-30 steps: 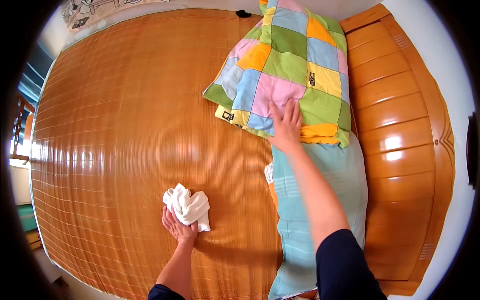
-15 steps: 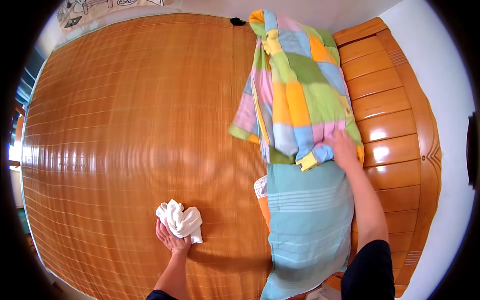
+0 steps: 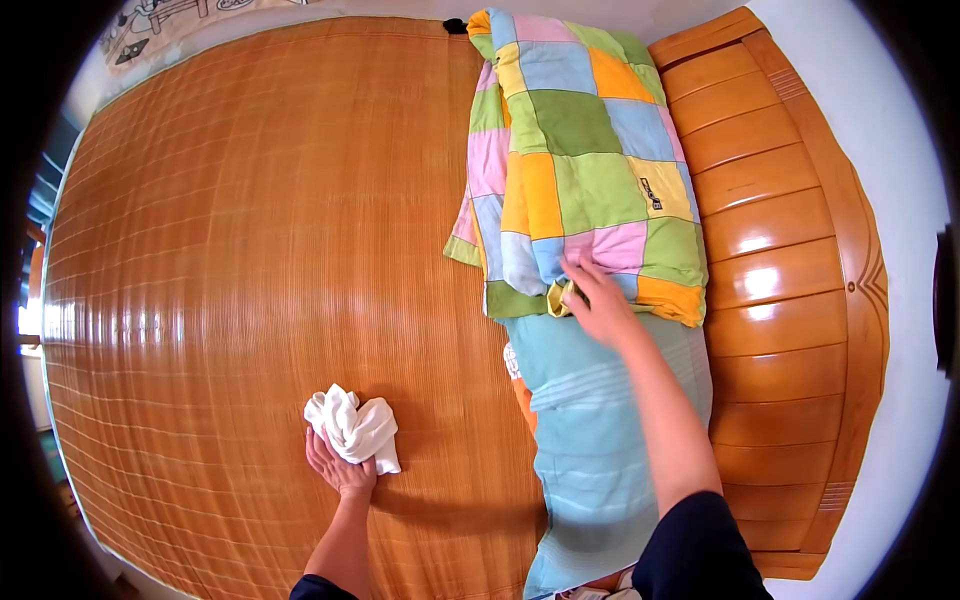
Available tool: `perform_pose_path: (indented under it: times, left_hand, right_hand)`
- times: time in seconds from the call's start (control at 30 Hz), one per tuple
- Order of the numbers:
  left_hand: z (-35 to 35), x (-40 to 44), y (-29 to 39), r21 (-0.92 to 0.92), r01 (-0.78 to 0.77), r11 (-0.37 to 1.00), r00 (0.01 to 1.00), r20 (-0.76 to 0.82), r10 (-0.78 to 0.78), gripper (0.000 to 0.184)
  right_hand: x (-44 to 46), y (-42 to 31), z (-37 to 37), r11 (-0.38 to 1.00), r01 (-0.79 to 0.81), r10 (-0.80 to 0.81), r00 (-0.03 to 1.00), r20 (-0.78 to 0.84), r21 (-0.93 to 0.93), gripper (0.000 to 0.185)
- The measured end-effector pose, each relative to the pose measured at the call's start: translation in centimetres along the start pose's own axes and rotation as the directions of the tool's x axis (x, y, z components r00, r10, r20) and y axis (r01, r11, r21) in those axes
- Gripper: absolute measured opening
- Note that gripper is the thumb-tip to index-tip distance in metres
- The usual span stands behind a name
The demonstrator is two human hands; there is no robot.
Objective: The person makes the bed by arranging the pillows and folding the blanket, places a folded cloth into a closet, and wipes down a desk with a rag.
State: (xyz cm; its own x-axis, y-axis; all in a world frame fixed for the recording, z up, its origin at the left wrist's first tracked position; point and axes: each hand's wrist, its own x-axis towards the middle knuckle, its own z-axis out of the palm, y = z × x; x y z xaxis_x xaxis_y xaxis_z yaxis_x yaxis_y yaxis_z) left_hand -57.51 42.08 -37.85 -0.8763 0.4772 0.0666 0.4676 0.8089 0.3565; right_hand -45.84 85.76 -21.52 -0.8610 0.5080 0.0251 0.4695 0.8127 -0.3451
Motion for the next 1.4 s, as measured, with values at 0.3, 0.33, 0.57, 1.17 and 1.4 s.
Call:
perform_pose_path:
  times: [0.3, 0.33, 0.57, 1.17, 1.4]
  left_hand:
    - [0.3, -0.3, -0.1, -0.045, -0.002, 0.999, 0.999, -0.040, 0.000, 0.080]
    - [0.2, -0.4, -0.3, -0.041, -0.012, 0.999, 0.999, -0.039, 0.010, 0.080]
    - [-2.7, -0.1, -0.8, -0.160, -0.126, 0.979, 0.992, -0.013, 0.125, 0.067]
    - [-37.3, -36.0, -15.8, -0.319, 0.583, 0.747, 0.775, 0.496, -0.393, 0.051]
    - [-42.1, -41.2, -20.4, -0.644, 0.555, 0.527, 0.820, 0.316, -0.478, 0.049]
  right_hand:
    - [-31.5, -9.4, 2.6, 0.677, -0.715, 0.698, 0.699, -0.157, -0.175, 0.061]
    - [-33.3, -9.2, 4.4, 0.672, -0.722, 0.704, 0.692, -0.158, -0.167, 0.061]
    - [-32.2, -6.9, 8.6, 0.623, -0.733, 0.752, 0.657, -0.048, -0.273, 0.068]
    - [-45.5, -39.6, 10.0, 0.867, 0.011, -0.454, 0.428, 0.781, 0.498, 0.054]
    - [-42.2, -53.6, 6.4, 0.803, -0.183, -0.458, 0.419, 0.784, 0.568, 0.051]
